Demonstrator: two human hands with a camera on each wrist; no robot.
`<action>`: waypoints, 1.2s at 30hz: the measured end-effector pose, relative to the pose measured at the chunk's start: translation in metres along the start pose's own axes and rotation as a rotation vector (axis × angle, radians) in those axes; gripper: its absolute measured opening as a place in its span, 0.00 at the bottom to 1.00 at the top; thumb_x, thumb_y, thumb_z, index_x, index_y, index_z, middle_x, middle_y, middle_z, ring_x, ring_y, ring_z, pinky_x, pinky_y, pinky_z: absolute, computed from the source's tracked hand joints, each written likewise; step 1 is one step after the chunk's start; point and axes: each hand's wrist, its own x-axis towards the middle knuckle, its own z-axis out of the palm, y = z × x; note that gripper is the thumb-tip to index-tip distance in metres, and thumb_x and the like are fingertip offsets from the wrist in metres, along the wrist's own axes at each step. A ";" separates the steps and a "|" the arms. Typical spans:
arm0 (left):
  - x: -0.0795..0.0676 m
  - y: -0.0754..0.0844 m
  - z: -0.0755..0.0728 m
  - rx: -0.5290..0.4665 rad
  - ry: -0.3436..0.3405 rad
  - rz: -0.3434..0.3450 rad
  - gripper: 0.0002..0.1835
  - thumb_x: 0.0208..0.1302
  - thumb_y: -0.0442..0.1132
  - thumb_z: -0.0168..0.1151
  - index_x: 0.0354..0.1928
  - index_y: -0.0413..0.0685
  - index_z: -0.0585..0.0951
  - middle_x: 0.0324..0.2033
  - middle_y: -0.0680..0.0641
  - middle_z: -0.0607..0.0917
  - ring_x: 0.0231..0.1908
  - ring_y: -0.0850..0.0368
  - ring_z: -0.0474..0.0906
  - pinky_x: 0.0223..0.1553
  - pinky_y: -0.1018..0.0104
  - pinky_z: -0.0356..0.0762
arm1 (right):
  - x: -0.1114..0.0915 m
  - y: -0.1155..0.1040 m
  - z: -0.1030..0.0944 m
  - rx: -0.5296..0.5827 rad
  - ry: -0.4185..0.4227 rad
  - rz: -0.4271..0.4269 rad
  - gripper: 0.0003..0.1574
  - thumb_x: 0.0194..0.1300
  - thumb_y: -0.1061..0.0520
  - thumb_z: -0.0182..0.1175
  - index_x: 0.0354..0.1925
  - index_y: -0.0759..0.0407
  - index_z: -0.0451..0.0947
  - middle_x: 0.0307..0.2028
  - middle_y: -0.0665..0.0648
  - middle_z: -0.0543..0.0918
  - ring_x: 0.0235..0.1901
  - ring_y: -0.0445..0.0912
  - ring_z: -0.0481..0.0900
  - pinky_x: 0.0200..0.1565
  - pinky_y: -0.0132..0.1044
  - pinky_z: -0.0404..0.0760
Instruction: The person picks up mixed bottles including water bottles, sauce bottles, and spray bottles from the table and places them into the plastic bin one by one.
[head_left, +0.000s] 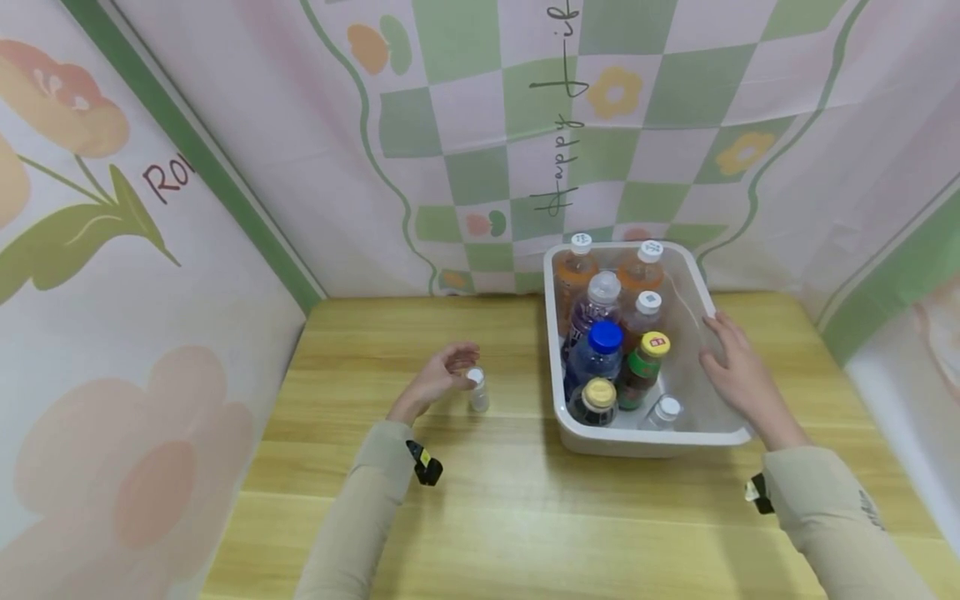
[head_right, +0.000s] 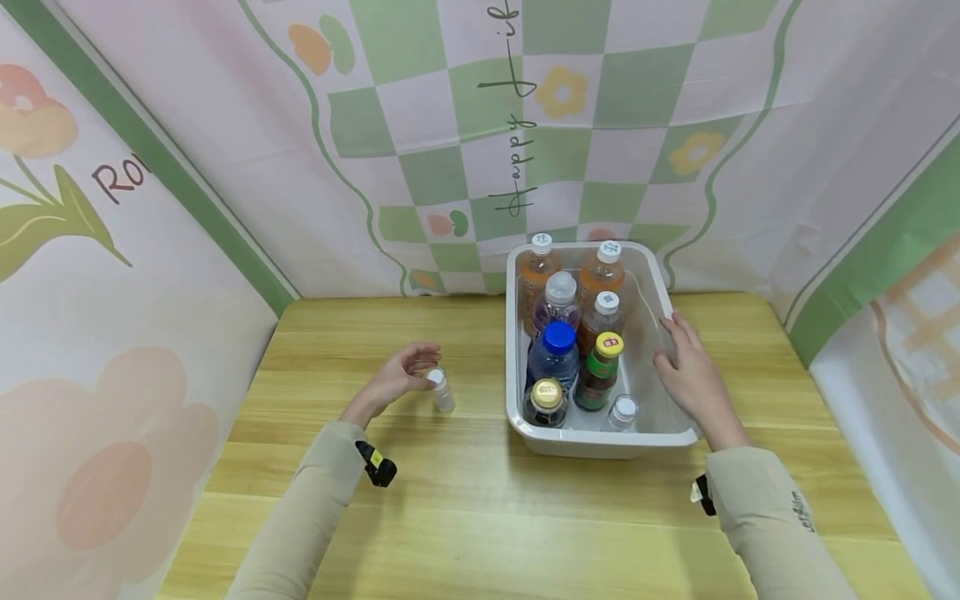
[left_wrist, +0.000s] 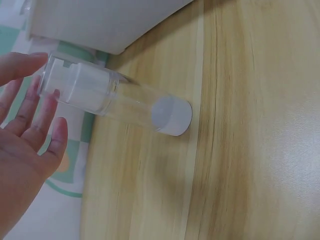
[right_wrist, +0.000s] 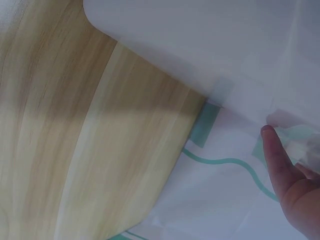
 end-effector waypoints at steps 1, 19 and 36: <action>0.000 0.000 0.000 0.005 -0.003 0.003 0.34 0.54 0.26 0.61 0.65 0.46 0.66 0.62 0.43 0.72 0.64 0.45 0.67 0.65 0.50 0.68 | 0.000 0.000 0.000 0.001 -0.002 0.001 0.35 0.70 0.60 0.43 0.70 0.72 0.47 0.72 0.74 0.43 0.64 0.78 0.48 0.56 0.78 0.52; 0.001 -0.002 0.006 0.030 -0.031 0.001 0.36 0.54 0.24 0.59 0.67 0.47 0.64 0.66 0.39 0.67 0.66 0.44 0.65 0.64 0.50 0.69 | -0.001 -0.003 -0.002 -0.010 -0.007 0.011 0.35 0.70 0.60 0.42 0.70 0.72 0.47 0.72 0.74 0.43 0.63 0.79 0.50 0.55 0.78 0.54; -0.001 0.006 0.010 -0.060 0.178 0.036 0.32 0.59 0.29 0.60 0.66 0.51 0.65 0.66 0.42 0.67 0.65 0.45 0.67 0.63 0.53 0.71 | 0.000 -0.003 -0.003 -0.014 0.002 0.003 0.35 0.69 0.61 0.44 0.69 0.73 0.48 0.71 0.76 0.45 0.63 0.79 0.51 0.54 0.78 0.55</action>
